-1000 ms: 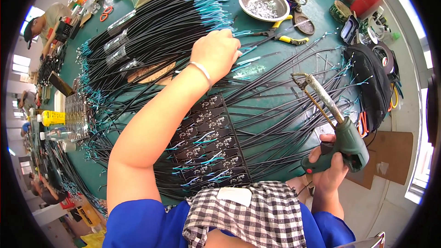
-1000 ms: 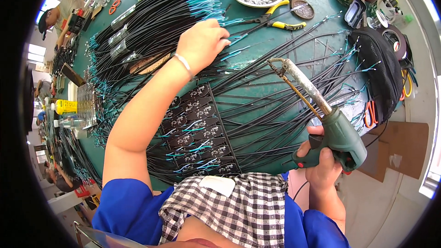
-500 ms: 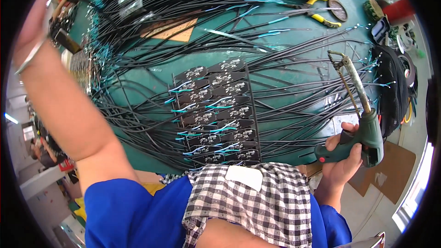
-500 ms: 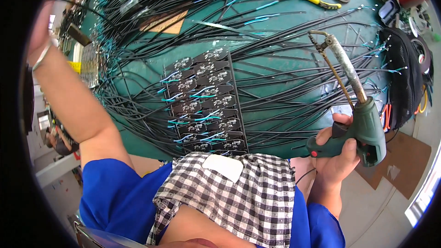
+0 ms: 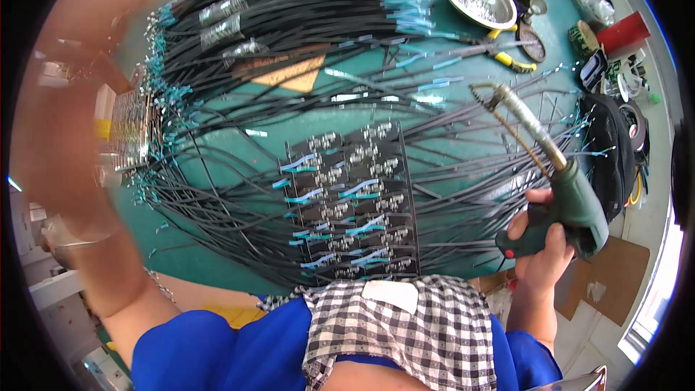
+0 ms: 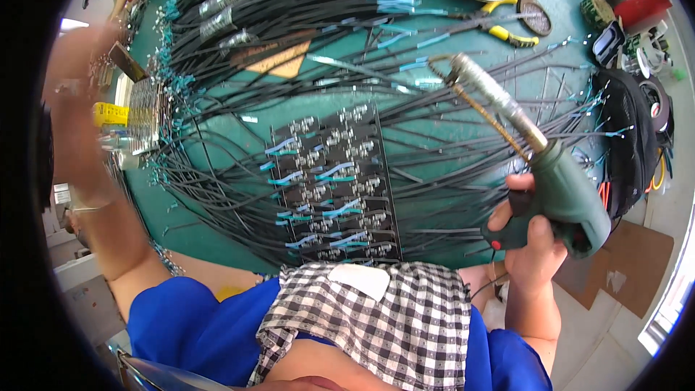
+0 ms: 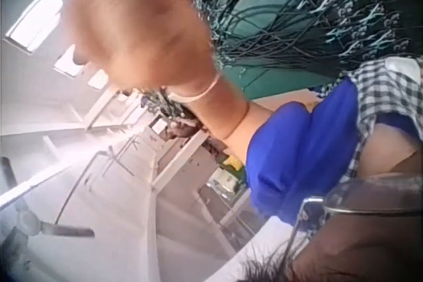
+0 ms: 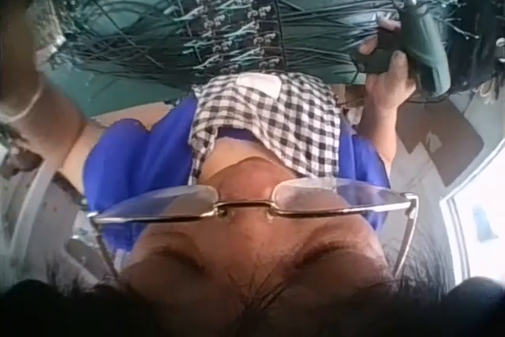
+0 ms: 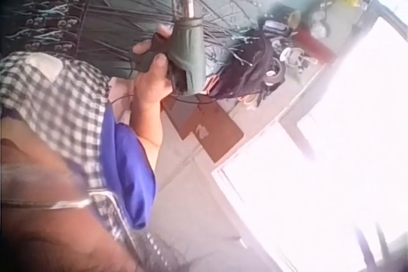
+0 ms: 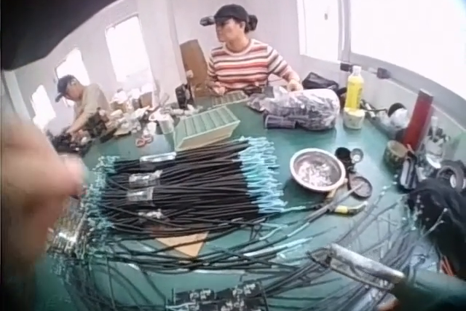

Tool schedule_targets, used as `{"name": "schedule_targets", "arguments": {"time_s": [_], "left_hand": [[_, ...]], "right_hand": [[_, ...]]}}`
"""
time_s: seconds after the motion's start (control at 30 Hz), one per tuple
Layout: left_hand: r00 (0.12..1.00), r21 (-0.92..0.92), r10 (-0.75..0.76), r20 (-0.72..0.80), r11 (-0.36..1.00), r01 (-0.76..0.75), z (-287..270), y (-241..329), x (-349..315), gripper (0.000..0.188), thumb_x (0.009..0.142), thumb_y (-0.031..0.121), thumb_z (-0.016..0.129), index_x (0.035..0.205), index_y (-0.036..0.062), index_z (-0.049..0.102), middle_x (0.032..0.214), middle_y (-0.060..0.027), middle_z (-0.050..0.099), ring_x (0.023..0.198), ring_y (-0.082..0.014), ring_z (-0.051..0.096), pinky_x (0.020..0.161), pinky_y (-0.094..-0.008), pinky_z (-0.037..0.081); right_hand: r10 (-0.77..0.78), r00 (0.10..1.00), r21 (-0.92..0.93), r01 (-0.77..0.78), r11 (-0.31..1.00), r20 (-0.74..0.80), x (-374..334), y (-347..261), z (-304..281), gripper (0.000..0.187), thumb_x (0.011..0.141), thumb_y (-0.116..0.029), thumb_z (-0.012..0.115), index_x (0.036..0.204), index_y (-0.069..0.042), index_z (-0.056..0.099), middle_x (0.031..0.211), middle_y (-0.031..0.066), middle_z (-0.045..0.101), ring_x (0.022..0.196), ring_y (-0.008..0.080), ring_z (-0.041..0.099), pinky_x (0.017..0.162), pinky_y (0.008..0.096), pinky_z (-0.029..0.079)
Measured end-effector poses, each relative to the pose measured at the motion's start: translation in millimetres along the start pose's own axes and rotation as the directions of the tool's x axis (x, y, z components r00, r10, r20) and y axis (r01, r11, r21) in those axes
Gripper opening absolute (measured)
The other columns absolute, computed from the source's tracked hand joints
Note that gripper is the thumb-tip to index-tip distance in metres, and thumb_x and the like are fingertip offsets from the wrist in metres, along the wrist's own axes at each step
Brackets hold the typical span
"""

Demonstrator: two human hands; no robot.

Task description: The person solders wires onto a panel of circuit boards using a soldering iron, then sets down the iron and arranges the wires by hand.

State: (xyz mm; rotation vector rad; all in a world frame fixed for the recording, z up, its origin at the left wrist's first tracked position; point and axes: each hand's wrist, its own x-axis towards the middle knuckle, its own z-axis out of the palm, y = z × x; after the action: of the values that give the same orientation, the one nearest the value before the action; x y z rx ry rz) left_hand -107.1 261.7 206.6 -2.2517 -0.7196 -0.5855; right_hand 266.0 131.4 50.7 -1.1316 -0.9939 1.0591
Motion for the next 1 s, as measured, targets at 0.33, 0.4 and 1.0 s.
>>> {"name": "schedule_targets", "arguments": {"time_s": [0.33, 0.4, 1.0], "left_hand": [[0.885, -0.648, -0.228, 0.407, 0.611, 0.455, 128.8, 124.8, -67.4, 0.01, 0.07, 0.006, 0.066, 0.075, 0.0075, 0.058, 0.068, -0.0046, 0.044, 0.06, -0.0221, 0.05, 0.05, -0.0343, 0.042], [0.874, -0.687, -0.247, 0.419, 0.543, 0.483, 135.7, 123.7, -70.8, 0.024, 0.06, -0.003, 0.07, 0.082, 0.0054, 0.062, 0.069, -0.0059, 0.046, 0.059, -0.0234, 0.05, 0.052, -0.0343, 0.042], [0.846, -0.732, -0.26, 0.465, 0.424, 0.533, 151.7, 123.2, -79.1, 0.022, 0.066, -0.005, 0.067, 0.085, 0.0044, 0.063, 0.075, -0.0073, 0.054, 0.067, -0.0256, 0.056, 0.059, -0.0335, 0.047]], "right_hand": [[0.295, 0.942, -0.006, -0.298, 0.955, 0.157, 17.8, 8.2, 18.9, 0.065, 0.081, -0.04, 0.068, 0.126, 0.002, 0.047, 0.111, 0.0139, 0.062, 0.07, 0.0203, 0.064, 0.061, 0.0288, 0.051], [0.328, 0.915, -0.082, -0.317, 0.945, 0.236, 19.2, 18.4, 20.5, 0.062, 0.081, -0.038, 0.068, 0.126, 0.0, 0.048, 0.109, 0.0108, 0.063, 0.071, 0.0189, 0.065, 0.062, 0.0277, 0.05], [0.234, 0.891, -0.625, 0.068, 0.777, 0.388, 14.3, 47.4, 22.8, 0.051, 0.086, -0.024, 0.066, 0.118, 0.001, 0.036, 0.091, 0.0119, 0.06, 0.062, 0.0151, 0.06, 0.058, 0.0273, 0.05]]}}
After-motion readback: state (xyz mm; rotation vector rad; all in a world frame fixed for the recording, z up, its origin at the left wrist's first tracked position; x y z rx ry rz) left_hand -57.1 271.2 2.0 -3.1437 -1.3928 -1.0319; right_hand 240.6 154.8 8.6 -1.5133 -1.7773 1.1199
